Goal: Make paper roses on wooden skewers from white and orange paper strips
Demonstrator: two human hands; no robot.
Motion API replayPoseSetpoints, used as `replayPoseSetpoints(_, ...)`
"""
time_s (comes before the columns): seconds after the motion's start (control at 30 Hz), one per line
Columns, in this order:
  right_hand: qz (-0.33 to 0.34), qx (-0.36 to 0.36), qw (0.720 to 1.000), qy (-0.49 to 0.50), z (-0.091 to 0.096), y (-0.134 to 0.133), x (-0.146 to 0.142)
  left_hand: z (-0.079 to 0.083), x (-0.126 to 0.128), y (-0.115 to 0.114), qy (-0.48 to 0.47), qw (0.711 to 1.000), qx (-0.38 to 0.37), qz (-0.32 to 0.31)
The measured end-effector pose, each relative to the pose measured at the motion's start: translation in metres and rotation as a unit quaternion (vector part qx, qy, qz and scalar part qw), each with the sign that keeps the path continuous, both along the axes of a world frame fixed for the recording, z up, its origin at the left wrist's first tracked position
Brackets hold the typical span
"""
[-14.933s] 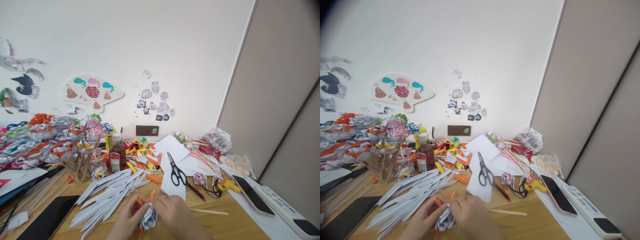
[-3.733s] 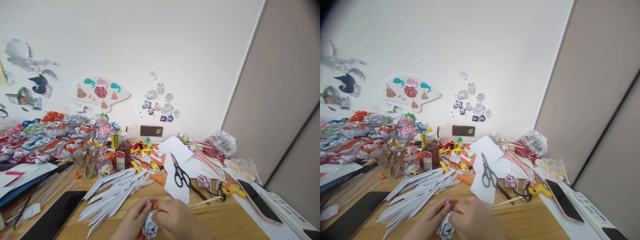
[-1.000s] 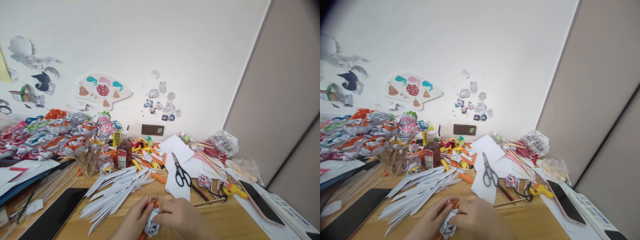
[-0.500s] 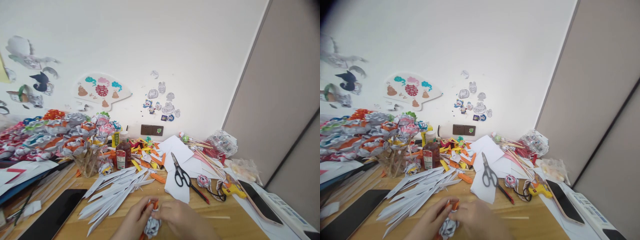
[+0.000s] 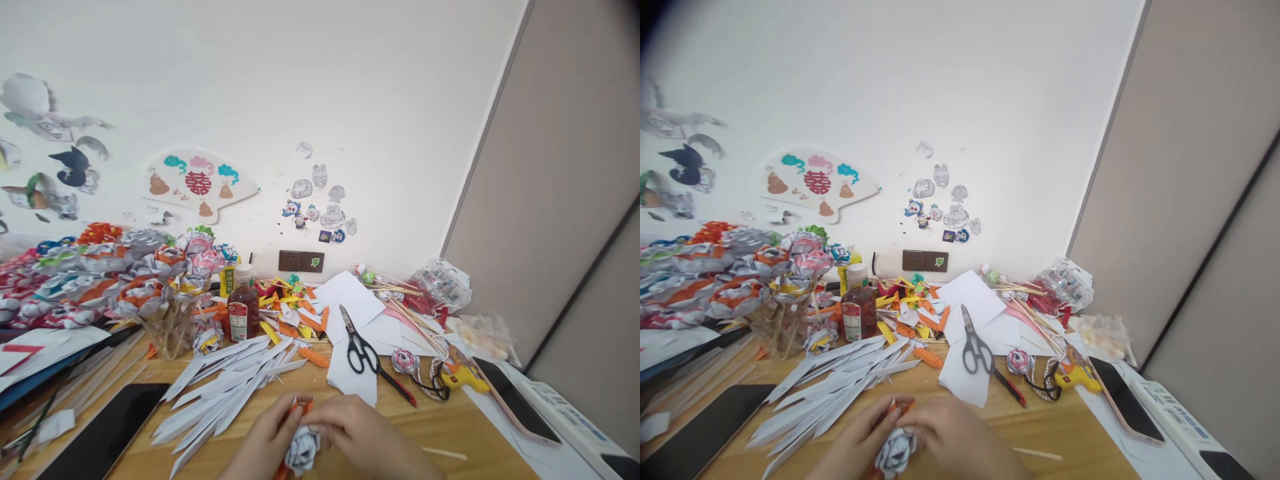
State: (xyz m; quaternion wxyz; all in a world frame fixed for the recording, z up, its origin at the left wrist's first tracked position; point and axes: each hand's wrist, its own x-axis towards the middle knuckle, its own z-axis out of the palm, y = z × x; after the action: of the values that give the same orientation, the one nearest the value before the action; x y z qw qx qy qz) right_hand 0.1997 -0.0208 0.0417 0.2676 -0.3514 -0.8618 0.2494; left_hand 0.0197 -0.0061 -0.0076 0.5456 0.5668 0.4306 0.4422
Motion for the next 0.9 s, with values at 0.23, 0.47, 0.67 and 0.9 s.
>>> replayPoseSetpoints(0.23,-0.166,-0.008,0.986,0.032,-0.003,0.011,0.011,0.015,-0.006,0.002,-0.221,0.957,-0.185,0.001)
replayPoseSetpoints(0.47,-0.187,0.021,0.979,0.076,-0.017,0.017,0.003,0.037,-0.005,-0.005,-0.247,0.955,-0.162,-0.002)
replayPoseSetpoints(0.67,-0.166,0.007,0.976,0.141,-0.025,0.014,-0.011,0.031,-0.007,-0.003,-0.226,0.965,-0.128,0.030)
replayPoseSetpoints(0.9,-0.227,0.018,0.959,0.170,-0.034,0.019,-0.009,0.020,-0.002,-0.002,-0.324,0.929,-0.177,-0.014)
